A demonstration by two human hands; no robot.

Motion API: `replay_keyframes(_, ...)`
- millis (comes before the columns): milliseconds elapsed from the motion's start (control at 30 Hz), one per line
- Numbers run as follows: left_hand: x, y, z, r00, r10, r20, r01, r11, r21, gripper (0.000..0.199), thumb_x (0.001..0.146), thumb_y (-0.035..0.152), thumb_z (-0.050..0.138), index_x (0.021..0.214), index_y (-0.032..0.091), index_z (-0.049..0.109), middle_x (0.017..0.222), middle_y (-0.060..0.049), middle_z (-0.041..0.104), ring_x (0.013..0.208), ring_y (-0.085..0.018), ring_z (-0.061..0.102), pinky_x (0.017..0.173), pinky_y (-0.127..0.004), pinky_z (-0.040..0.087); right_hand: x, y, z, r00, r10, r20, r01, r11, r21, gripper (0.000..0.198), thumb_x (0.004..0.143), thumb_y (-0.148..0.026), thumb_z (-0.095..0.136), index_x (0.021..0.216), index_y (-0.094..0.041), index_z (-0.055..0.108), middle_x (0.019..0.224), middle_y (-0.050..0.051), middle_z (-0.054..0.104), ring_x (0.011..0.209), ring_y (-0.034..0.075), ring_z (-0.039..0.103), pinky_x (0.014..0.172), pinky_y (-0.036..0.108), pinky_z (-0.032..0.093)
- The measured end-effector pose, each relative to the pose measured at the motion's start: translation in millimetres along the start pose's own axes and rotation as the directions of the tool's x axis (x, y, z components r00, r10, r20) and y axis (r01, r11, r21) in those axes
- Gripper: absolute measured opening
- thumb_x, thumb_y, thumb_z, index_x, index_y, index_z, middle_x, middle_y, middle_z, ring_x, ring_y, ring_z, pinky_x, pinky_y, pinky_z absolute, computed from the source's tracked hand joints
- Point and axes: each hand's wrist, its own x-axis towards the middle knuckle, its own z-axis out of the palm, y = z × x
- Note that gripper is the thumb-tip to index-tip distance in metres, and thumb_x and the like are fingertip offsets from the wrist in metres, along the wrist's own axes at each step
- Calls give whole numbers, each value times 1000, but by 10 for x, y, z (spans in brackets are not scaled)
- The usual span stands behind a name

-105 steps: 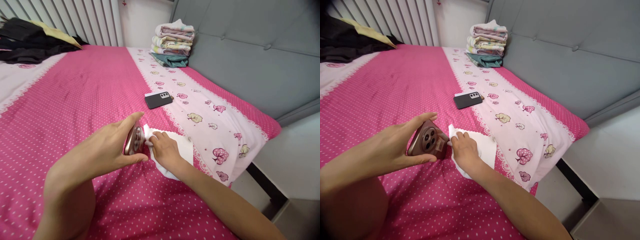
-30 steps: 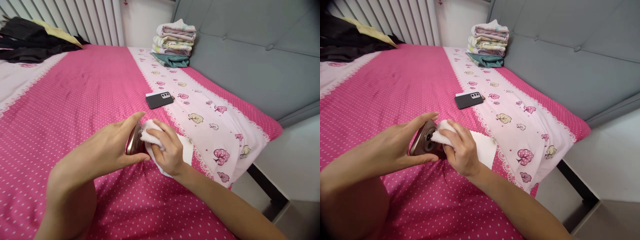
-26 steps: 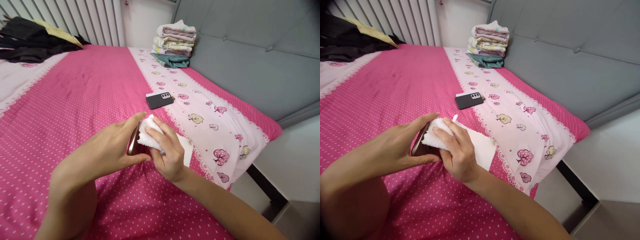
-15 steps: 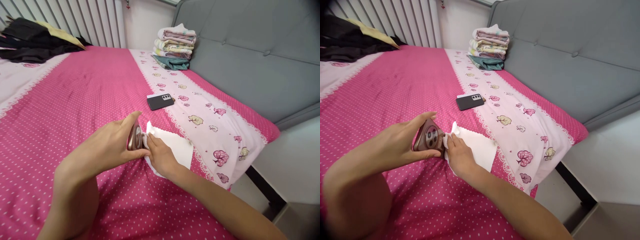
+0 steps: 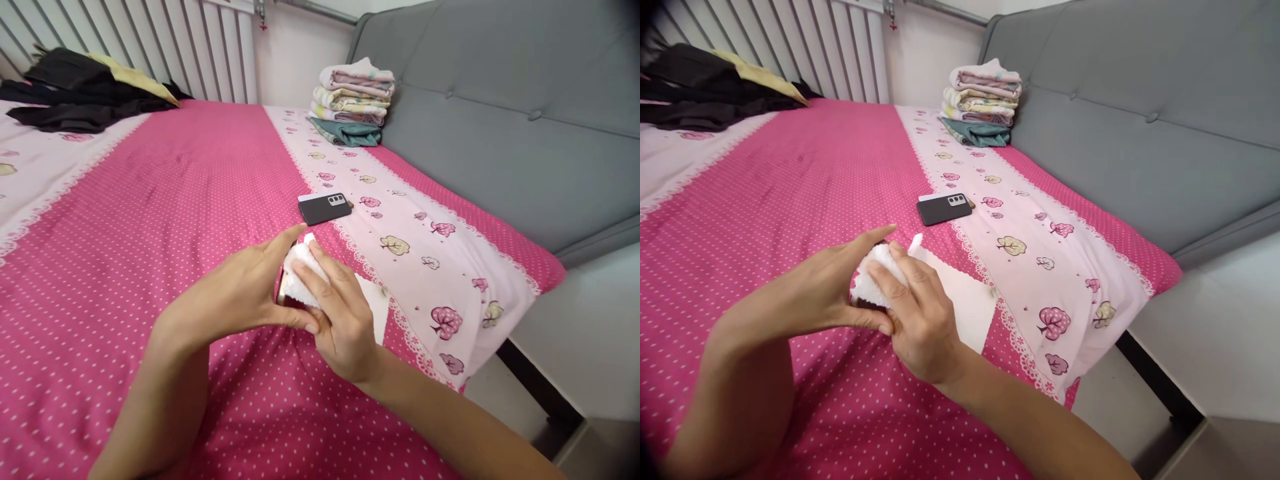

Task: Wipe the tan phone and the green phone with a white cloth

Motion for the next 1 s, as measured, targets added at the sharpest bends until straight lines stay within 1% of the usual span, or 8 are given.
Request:
replay_keyframes(100, 34, 13, 20, 1000, 26, 10, -25, 997, -77, 107, 71, 81, 56, 148, 14, 25, 133, -20, 56, 114, -33, 62, 86, -39, 53, 6, 25, -44, 996, -85, -18, 84, 996, -40, 38, 102, -32, 40, 132, -18, 59, 138, 14, 57, 128, 26, 54, 104, 44, 51)
replay_keyframes(200, 68, 29, 50, 998, -1, 68, 13, 986, -169, 115, 68, 78, 63, 150, 14, 16, 118, -17, 63, 99, -31, 67, 77, -38, 55, 1, 88, -73, 993, -119, -27, 116, 990, -81, 36, 101, -33, 43, 132, -24, 59, 138, 10, 58, 126, 26, 54, 104, 46, 51)
replay_keyframes(300, 95, 50, 78, 996, -34, 86, 51, 978, -200, 118, 65, 74, 69, 151, 16, 12, 114, -16, 64, 89, -30, 69, 73, -39, 56, -1, 150, -84, 998, -48, -36, 44, 992, -116, 36, 100, -26, 43, 133, -25, 58, 139, 8, 57, 126, 26, 54, 105, 47, 50)
replay_keyframes(433, 107, 75, 98, 998, -13, 59, 25, 975, -220, 123, 63, 73, 71, 152, 18, 7, 137, -25, 50, 111, -37, 63, 86, -47, 54, 11, 195, -84, 996, 67, -60, -77, 982, -171, 40, 98, -14, 42, 130, -28, 59, 138, 5, 58, 126, 25, 54, 105, 48, 50)
replay_keyframes(533, 104, 86, 101, 996, -17, 88, 36, 975, -219, 125, 64, 74, 70, 152, 15, 6, 133, -26, 53, 111, -38, 63, 89, -48, 53, 28, 184, -86, 994, 67, -89, -83, 979, -184, 39, 97, -11, 41, 127, -26, 62, 134, 7, 60, 123, 24, 56, 102, 47, 52)
replay_keyframes(633, 100, 77, 94, 995, -7, 100, 30, 973, -227, 125, 65, 72, 71, 153, 13, 5, 125, -23, 59, 106, -36, 65, 86, -45, 55, 38, 140, -92, 992, 10, -122, -33, 982, -185, 35, 97, -12, 43, 122, -25, 64, 129, 8, 64, 120, 23, 58, 99, 44, 55)
replay_keyframes(833, 57, -60, 54, 995, 29, 98, 2, 953, -302, 112, 75, 49, 72, 153, 18, -2, 123, -19, 58, 105, -28, 65, 85, -39, 54, 34, -15, -102, 984, -179, -14, 176, 977, -123, 28, 99, -20, 44, 114, -24, 67, 122, 5, 69, 117, 20, 60, 97, 38, 58)
replay_keyframes(1000, 31, -120, 26, 990, 30, 135, 22, 932, -363, 98, 83, 32, 64, 152, 18, -3, 114, -14, 59, 82, -17, 63, 75, -34, 54, 9, -74, -84, 966, -258, 20, 259, 958, -127, 28, 98, -16, 45, 110, -24, 69, 125, 3, 68, 119, 16, 59, 100, 33, 56)
